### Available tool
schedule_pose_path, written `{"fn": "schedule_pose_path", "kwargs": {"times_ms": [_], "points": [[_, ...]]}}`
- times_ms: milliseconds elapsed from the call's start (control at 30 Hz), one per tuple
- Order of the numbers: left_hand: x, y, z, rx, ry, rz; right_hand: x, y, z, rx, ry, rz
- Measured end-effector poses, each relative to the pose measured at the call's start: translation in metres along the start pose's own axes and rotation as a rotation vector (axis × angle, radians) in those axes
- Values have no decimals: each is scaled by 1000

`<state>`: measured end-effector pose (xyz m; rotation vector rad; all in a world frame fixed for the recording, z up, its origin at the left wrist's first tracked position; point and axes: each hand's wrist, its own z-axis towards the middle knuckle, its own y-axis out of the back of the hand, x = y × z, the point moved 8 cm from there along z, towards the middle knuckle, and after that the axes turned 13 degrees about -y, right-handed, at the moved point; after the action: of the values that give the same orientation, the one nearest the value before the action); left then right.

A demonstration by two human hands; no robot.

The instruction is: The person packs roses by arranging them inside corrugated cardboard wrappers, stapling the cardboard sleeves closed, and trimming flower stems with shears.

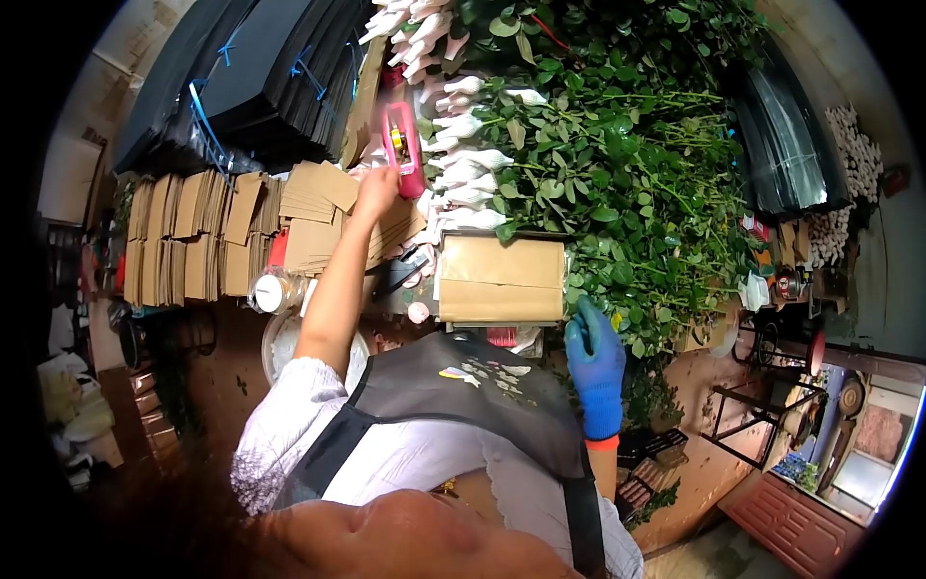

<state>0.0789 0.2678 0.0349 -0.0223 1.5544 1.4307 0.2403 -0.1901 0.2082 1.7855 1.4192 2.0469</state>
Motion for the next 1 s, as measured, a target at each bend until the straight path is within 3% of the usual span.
{"fn": "schedule_pose_path", "kwargs": {"times_ms": [67, 233, 333, 400, 467, 500, 567, 700, 833, 867, 933, 1000], "points": [[4, -19, -24, 140, 37, 146, 5, -5, -3, 22, 51, -30], [-25, 6, -19, 219, -44, 406, 28, 5, 11, -6, 167, -135], [-95, 43, -47, 385, -7, 103, 36, 12, 11, 0, 153, -111], [-143, 44, -75, 379, -93, -210, 38, 7, 12, 13, 150, -67], [-190, 32, -109, 427, -202, -301, 46, -3, 14, 26, 222, -69], [-197, 15, -121, 458, -230, -160, 50, -9, 15, 52, 238, -93], [-193, -15, -138, 474, -221, 101, 52, -19, 19, 122, 195, -66], [-190, -2, -149, 556, -216, 280, 52, -15, 21, 113, 240, -66], [-155, 19, -151, 824, -87, 160, 48, -11, 22, 70, 275, -87], [-146, 24, -142, 815, -183, 89, 46, -12, 21, 84, 248, -68], [-100, 22, -117, 614, 114, -532, 43, -18, 22, 103, 210, -26], [-67, 50, -61, -21, 0, -277, 50, -32, 23, 176, 181, 51]]}}
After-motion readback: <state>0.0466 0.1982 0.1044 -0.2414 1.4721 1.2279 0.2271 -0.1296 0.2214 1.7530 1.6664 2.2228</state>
